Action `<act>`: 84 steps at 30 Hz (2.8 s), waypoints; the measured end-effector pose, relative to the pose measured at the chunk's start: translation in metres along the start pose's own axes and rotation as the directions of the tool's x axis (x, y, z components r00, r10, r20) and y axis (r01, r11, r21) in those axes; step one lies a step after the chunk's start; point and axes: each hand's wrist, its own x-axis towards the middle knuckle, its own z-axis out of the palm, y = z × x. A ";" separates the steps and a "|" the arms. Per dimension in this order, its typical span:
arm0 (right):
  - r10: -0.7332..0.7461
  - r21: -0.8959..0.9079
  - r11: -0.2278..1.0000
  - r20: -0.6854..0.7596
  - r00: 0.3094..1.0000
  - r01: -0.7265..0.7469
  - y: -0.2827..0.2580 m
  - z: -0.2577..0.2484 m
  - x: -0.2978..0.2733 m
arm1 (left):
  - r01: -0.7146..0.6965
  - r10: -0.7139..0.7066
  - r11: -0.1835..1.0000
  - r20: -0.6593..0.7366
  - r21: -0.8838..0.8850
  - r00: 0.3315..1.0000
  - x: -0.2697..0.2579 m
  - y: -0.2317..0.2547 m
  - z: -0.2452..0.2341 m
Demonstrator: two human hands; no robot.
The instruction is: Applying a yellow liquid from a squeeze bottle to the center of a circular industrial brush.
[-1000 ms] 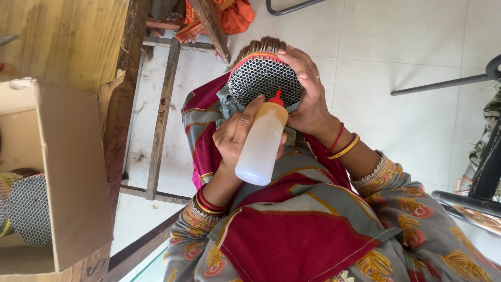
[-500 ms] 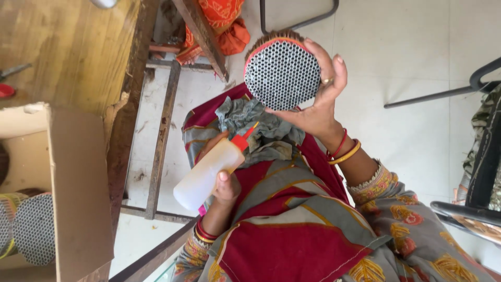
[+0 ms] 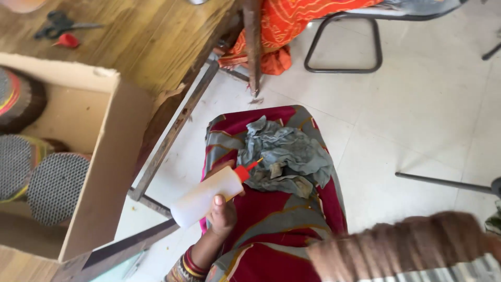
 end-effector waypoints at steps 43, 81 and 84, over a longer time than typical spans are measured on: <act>0.287 -0.529 0.840 0.238 0.928 -0.123 0.032 -0.040 -0.050 | 0.551 -0.373 0.643 0.412 -0.532 0.832 0.034 0.128 0.091; 0.307 -0.188 0.948 0.307 0.901 -0.259 0.044 -0.034 -0.074 | -0.561 0.395 0.726 0.428 0.398 0.813 0.056 0.060 0.060; 0.294 -0.175 0.952 0.289 0.911 -0.252 0.045 -0.032 -0.078 | -0.685 0.498 0.606 0.479 0.404 0.723 0.061 0.054 0.064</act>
